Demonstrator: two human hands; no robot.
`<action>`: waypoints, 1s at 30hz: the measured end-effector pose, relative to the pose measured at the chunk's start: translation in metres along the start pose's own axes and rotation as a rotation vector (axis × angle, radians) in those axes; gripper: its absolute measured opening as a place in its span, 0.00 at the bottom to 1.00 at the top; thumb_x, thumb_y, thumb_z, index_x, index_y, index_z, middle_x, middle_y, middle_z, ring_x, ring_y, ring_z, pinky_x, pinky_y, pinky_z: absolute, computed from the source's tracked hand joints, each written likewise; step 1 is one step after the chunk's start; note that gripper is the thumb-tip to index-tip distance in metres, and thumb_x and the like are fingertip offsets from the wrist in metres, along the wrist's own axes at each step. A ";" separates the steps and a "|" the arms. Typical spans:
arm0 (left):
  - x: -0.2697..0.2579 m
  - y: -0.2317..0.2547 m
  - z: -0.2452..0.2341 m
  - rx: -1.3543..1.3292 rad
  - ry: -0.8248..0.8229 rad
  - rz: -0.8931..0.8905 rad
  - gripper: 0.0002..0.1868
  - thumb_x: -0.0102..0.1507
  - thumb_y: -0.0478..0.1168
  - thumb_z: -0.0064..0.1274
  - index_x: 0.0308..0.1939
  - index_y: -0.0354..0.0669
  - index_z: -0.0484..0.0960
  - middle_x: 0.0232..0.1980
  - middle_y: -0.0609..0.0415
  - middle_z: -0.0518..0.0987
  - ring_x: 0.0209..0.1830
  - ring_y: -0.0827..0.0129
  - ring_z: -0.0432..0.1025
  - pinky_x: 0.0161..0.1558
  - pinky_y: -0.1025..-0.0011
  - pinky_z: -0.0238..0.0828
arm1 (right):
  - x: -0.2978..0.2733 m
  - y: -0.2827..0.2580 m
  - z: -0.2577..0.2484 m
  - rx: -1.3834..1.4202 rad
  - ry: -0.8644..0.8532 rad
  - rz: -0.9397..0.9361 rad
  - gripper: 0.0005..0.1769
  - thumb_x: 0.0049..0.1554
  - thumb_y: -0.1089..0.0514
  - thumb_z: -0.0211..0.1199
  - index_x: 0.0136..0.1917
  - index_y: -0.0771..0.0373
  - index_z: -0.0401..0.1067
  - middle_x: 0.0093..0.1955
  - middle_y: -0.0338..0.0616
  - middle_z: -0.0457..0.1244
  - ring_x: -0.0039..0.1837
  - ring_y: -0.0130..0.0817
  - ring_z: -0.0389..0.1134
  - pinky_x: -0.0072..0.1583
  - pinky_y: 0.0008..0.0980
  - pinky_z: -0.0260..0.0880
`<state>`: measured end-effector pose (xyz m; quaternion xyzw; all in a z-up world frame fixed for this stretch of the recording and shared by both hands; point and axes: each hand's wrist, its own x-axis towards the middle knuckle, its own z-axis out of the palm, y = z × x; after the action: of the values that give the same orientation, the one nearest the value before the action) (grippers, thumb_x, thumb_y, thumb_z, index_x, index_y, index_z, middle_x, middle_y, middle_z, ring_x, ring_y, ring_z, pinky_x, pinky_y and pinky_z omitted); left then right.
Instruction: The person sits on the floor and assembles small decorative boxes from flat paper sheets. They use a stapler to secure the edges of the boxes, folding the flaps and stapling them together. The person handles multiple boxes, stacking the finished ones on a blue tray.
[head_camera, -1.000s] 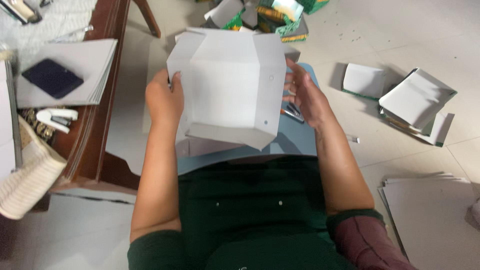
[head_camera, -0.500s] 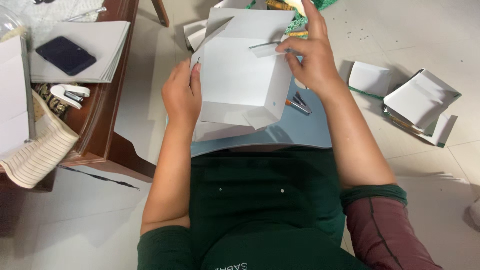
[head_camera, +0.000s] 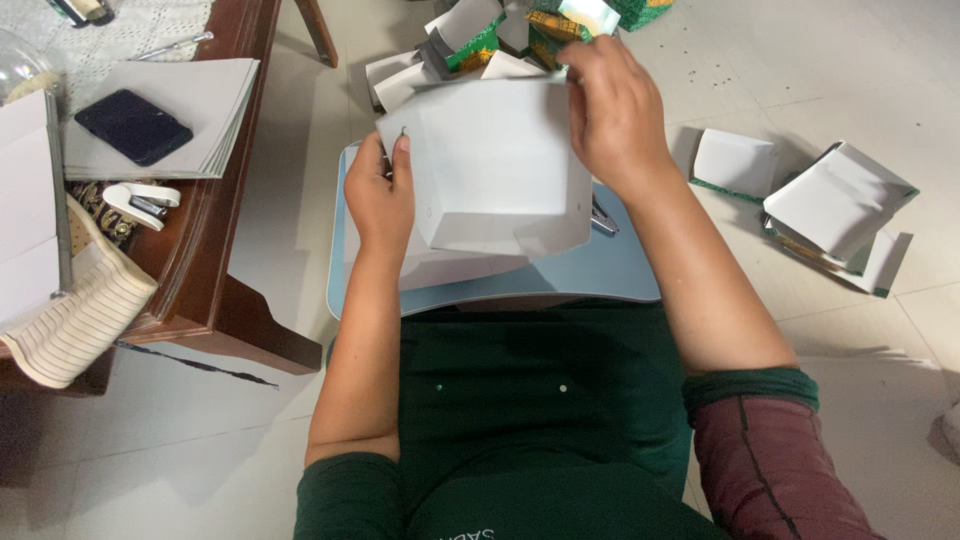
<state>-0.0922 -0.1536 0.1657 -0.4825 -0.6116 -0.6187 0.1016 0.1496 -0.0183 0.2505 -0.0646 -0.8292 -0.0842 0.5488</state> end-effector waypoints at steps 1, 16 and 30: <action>-0.001 0.001 0.002 0.033 0.008 -0.007 0.10 0.73 0.37 0.56 0.40 0.33 0.77 0.27 0.53 0.67 0.25 0.76 0.56 0.27 0.71 0.56 | 0.001 -0.005 -0.004 0.001 -0.005 0.006 0.15 0.54 0.79 0.61 0.55 0.77 0.73 0.48 0.49 0.61 0.48 0.46 0.67 0.47 0.41 0.68; -0.083 0.047 0.077 -1.061 -0.344 -0.419 0.25 0.69 0.53 0.47 0.64 0.40 0.72 0.64 0.49 0.77 0.61 0.63 0.75 0.59 0.64 0.76 | -0.067 -0.026 -0.003 -0.295 0.141 -0.076 0.11 0.53 0.71 0.73 0.50 0.66 0.78 0.40 0.44 0.60 0.42 0.40 0.65 0.39 0.37 0.64; -0.097 -0.004 0.071 -1.138 -0.250 -0.810 0.19 0.67 0.42 0.59 0.59 0.38 0.77 0.53 0.50 0.81 0.48 0.65 0.78 0.45 0.66 0.79 | -0.140 -0.066 0.005 0.233 -0.079 0.401 0.22 0.58 0.68 0.68 0.64 0.60 0.67 0.58 0.50 0.61 0.47 0.38 0.69 0.48 0.33 0.73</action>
<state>-0.0112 -0.1370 0.0780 -0.2627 -0.3316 -0.7715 -0.4752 0.1860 -0.0838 0.1149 -0.1673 -0.8248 0.1254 0.5254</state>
